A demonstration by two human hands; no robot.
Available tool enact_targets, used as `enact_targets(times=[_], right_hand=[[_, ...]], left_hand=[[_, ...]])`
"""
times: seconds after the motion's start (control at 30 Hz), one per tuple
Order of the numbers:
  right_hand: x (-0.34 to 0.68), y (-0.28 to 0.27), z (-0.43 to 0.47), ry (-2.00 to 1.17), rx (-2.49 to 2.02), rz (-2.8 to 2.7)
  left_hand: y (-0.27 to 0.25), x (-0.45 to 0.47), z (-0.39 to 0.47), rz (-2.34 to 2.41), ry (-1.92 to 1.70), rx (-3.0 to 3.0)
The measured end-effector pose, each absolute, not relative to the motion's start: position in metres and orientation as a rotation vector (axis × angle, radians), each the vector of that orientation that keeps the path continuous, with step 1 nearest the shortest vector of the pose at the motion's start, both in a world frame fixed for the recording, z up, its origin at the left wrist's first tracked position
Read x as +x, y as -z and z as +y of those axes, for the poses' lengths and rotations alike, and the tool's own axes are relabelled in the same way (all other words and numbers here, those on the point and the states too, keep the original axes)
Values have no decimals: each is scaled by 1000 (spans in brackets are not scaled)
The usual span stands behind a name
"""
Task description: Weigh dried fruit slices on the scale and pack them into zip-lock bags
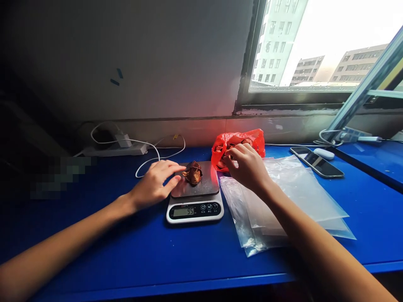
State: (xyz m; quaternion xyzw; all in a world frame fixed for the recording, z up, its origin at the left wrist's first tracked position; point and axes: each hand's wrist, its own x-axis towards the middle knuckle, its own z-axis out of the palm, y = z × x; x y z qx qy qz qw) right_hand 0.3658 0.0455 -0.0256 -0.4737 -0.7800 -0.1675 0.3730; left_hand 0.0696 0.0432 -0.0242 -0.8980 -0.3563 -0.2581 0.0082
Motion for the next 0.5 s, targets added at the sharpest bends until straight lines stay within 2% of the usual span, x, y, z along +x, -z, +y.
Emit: enact_targets(times=[0.23,0.5], right_hand=[[332,20,19,306,-1057,-2140],[308,33,15,62,-1020,-2366]], left_hand=[[27,76,20,-798,743,-2912],[35,64,29,-1027,928,-2891]])
